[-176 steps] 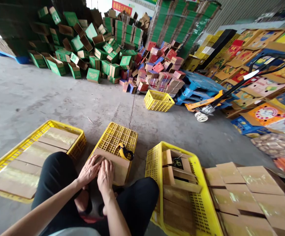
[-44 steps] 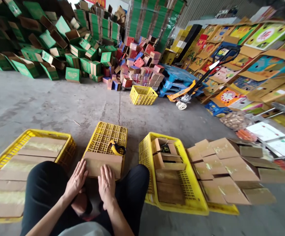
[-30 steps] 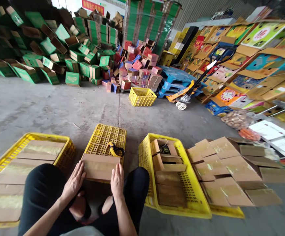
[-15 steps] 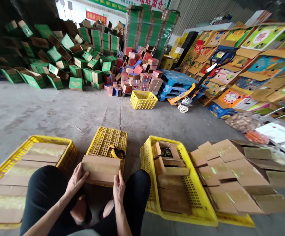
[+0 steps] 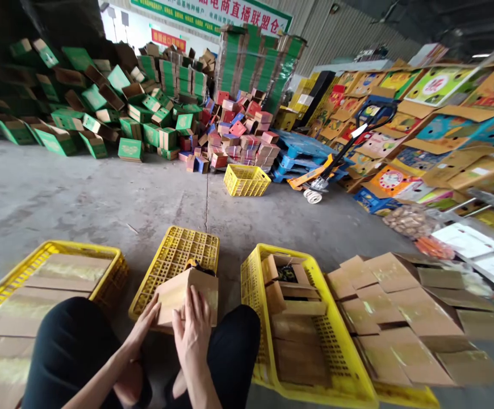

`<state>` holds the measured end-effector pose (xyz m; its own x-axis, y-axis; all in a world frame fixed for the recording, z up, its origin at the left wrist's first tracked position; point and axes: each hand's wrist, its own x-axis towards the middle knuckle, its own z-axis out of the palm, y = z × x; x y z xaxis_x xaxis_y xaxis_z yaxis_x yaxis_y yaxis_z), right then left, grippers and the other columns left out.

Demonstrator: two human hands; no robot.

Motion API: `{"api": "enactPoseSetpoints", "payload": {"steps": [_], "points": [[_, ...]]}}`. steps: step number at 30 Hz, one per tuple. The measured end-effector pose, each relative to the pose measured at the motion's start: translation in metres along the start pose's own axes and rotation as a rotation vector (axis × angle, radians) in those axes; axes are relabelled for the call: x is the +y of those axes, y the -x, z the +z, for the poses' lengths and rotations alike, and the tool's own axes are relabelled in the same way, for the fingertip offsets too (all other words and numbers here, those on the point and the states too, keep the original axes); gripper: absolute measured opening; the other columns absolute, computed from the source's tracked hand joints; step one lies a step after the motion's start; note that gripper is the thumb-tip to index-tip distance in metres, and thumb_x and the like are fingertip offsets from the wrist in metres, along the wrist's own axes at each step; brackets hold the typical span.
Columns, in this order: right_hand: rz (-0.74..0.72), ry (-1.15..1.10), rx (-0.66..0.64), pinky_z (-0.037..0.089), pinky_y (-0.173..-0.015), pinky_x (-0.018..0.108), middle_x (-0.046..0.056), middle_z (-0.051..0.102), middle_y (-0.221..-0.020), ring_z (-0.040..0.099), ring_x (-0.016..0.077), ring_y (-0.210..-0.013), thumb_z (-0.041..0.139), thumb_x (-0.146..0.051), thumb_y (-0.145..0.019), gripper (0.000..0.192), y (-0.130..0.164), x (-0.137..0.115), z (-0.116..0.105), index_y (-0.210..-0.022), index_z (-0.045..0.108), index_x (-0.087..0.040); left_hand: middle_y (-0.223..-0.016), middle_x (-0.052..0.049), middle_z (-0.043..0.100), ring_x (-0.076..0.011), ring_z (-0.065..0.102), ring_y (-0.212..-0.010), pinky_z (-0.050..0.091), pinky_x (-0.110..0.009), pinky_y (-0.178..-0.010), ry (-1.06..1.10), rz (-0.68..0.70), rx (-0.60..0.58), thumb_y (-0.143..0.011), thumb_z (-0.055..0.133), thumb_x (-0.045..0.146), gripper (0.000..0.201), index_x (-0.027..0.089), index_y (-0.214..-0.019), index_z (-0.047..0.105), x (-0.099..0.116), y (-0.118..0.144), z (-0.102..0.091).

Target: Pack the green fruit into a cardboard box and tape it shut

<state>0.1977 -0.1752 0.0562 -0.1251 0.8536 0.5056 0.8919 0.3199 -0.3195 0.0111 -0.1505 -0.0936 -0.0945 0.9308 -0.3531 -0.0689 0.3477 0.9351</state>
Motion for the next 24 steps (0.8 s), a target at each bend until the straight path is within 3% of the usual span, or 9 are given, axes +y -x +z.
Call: {"api": "enactPoseSetpoints", "payload": {"steps": [6, 9, 11, 14, 18, 24], "points": [[-0.116, 0.02, -0.142, 0.053, -0.101, 0.054, 0.012, 0.055, -0.158, 0.059, 0.0388, -0.132, 0.067, -0.046, -0.099, 0.075, -0.009, -0.047, 0.02, -0.165, 0.038, -0.027, -0.161, -0.011, 0.052, -0.031, 0.039, -0.155, 0.03, -0.053, -0.129, 0.072, 0.203, -0.108, -0.101, 0.049, 0.069, 0.072, 0.02, -0.155, 0.055, 0.049, 0.01, -0.023], [-0.158, -0.023, -0.169, 0.052, -0.102, 0.053, 0.013, 0.058, -0.154, 0.058, 0.037, -0.133, 0.066, -0.034, -0.1, 0.064, -0.018, -0.065, 0.033, -0.16, 0.046, -0.022, -0.161, -0.01, 0.052, -0.03, 0.045, -0.151, 0.037, -0.055, -0.125, 0.07, 0.315, -0.068, -0.108, 0.04, 0.059, 0.062, 0.024, -0.16, 0.048, 0.076, 0.033, -0.037], [-0.194, -0.072, -0.174, 0.052, -0.103, 0.052, 0.013, 0.061, -0.15, 0.058, 0.0349, -0.132, 0.062, -0.028, -0.101, 0.054, -0.021, -0.071, 0.038, -0.153, 0.052, -0.021, -0.161, -0.007, 0.052, -0.0293, 0.044, -0.152, 0.032, -0.053, -0.127, -0.083, 0.433, 0.009, -0.106, 0.052, 0.052, 0.053, 0.027, -0.154, 0.056, 0.087, 0.049, -0.043], [-0.217, -0.145, -0.165, 0.053, -0.104, 0.051, 0.012, 0.068, -0.139, 0.062, 0.0314, -0.125, 0.056, -0.023, -0.103, 0.039, -0.02, -0.071, 0.038, -0.142, 0.06, -0.021, -0.158, -0.006, 0.056, -0.0277, 0.054, -0.145, 0.041, -0.047, -0.124, -0.287, 0.592, 0.071, -0.105, 0.06, 0.042, 0.04, 0.029, -0.142, 0.068, 0.092, 0.066, -0.046], [-0.216, -0.217, -0.169, 0.057, -0.096, 0.046, 0.01, 0.073, -0.12, 0.068, 0.0269, -0.108, 0.054, -0.023, -0.105, 0.026, -0.016, -0.067, 0.031, -0.129, 0.065, -0.023, -0.151, -0.006, 0.063, -0.0246, 0.065, -0.134, 0.054, -0.038, -0.114, -0.394, 0.702, 0.074, -0.105, 0.06, 0.039, 0.036, 0.028, -0.138, 0.071, 0.086, 0.069, -0.049], [-0.263, -0.288, -0.204, 0.059, -0.098, 0.041, 0.008, 0.072, -0.116, 0.068, 0.024, -0.108, 0.05, -0.019, -0.107, 0.028, -0.014, -0.058, 0.018, -0.132, 0.063, -0.023, -0.143, -0.007, 0.069, -0.0226, 0.069, -0.128, 0.061, -0.035, -0.106, -0.385, 0.767, 0.012, -0.108, 0.055, 0.038, 0.035, 0.027, -0.138, 0.068, 0.084, 0.065, -0.06]]}}
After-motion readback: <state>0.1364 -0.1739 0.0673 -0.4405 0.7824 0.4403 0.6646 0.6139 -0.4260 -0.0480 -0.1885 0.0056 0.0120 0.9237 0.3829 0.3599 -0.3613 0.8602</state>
